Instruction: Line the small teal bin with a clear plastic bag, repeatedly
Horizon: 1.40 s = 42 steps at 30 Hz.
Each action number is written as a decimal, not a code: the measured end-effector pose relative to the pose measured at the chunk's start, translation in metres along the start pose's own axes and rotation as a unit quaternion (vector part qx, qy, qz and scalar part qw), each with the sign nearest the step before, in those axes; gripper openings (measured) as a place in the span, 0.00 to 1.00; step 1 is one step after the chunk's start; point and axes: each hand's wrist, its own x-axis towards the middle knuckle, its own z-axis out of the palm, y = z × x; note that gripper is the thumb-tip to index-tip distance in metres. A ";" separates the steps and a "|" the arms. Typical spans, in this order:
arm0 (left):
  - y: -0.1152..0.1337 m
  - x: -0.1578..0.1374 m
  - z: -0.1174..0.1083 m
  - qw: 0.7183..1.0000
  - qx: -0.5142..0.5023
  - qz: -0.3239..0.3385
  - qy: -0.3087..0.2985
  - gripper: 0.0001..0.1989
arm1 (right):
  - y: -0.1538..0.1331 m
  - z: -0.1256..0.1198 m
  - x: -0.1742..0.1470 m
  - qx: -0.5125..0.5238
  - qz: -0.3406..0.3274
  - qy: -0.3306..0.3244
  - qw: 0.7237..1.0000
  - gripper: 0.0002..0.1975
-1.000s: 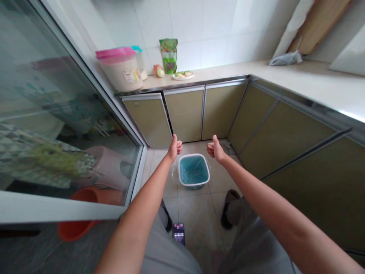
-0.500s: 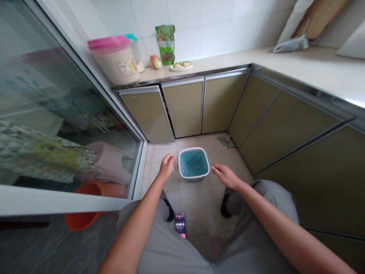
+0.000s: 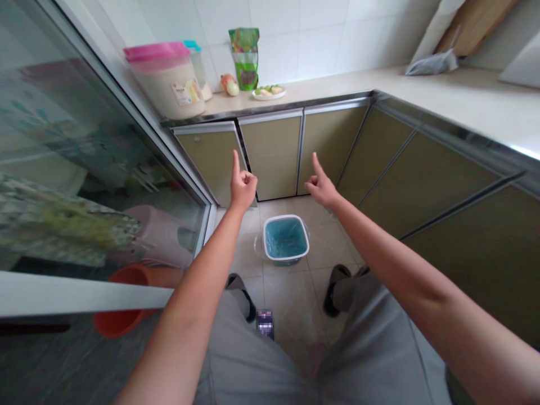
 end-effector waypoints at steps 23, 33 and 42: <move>-0.191 -0.267 -0.027 0.794 0.253 -0.460 -0.308 0.12 | 0.191 0.122 -0.158 -0.270 0.171 -0.383 0.867 0.19; -0.180 -0.268 -0.023 0.740 0.323 -0.409 -0.426 0.20 | 0.214 0.147 -0.170 -0.285 0.216 -0.423 0.832 0.27; -0.167 -0.263 -0.028 0.775 0.359 -0.374 -0.361 0.21 | 0.181 0.121 -0.134 -0.302 0.189 -0.402 0.843 0.21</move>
